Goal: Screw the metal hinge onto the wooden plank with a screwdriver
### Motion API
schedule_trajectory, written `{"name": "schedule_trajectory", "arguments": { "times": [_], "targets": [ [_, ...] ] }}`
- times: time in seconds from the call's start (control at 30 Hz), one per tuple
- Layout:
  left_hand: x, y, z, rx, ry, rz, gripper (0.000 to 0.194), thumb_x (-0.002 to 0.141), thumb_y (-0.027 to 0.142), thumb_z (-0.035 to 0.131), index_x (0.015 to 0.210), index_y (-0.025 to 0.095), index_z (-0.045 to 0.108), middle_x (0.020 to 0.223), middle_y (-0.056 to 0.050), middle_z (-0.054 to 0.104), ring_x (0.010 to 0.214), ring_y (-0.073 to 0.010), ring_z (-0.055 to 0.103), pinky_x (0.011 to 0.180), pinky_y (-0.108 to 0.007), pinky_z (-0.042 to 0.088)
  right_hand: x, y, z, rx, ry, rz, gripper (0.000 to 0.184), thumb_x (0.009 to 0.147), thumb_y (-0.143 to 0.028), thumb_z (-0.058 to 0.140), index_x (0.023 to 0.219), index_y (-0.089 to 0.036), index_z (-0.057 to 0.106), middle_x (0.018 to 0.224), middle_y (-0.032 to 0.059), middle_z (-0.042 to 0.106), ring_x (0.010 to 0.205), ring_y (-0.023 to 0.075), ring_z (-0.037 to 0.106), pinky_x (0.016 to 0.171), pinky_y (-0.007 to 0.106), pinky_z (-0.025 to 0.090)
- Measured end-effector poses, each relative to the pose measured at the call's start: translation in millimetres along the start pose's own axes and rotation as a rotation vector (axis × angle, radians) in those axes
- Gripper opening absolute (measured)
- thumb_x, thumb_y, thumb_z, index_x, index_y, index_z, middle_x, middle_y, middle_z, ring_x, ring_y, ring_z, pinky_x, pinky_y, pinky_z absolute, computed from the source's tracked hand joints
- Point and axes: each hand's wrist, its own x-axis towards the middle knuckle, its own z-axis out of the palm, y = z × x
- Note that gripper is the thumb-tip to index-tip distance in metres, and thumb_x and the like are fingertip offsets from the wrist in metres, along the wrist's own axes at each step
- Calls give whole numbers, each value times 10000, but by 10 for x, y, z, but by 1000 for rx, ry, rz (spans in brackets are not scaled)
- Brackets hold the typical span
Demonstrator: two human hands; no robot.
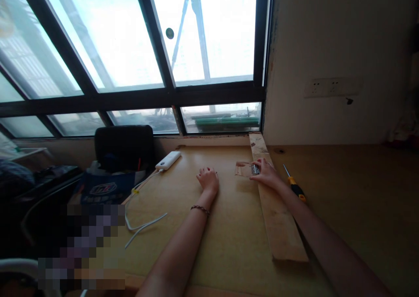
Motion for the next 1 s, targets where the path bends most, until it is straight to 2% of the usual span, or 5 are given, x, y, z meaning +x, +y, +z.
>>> {"name": "schedule_trajectory", "arguments": {
  "times": [0.17,0.4,0.73,0.9,1.0],
  "targets": [
    [2,-50,99,-10,-20,-107,329,824,278,441,1039,64,569,1040,-192,550,1005,-286,484,816,-378,394,12,46,26,13,-2,-6,664,517,-419,752,1102,-200,525,1163,90,530,1065,266,520,912,388,395],
    [66,-62,219,-105,-125,48,293,848,120,338,962,98,606,944,-149,594,888,-208,559,742,-283,424,41,125,85,-10,-12,-20,702,513,-450,746,1124,-189,518,1163,98,532,1036,272,532,907,401,398],
    [132,6,250,-229,-142,141,255,844,107,384,912,126,628,937,-118,613,878,-174,577,755,-250,429,22,70,43,-14,-11,-25,676,534,-447,737,1117,-192,510,1173,97,525,1070,266,515,924,390,387],
    [161,-15,268,-311,-173,123,213,834,144,444,853,130,655,931,-110,625,887,-169,580,805,-251,427,12,51,33,-13,-4,-20,664,526,-426,745,1104,-201,508,1160,89,544,1053,266,526,908,395,395],
    [184,-32,285,-401,-161,81,195,804,143,505,943,119,641,971,-101,629,888,-153,581,828,-243,424,9,41,27,-15,3,-23,646,527,-419,743,1092,-204,514,1153,90,549,1053,269,525,901,394,397]
  ]
}}
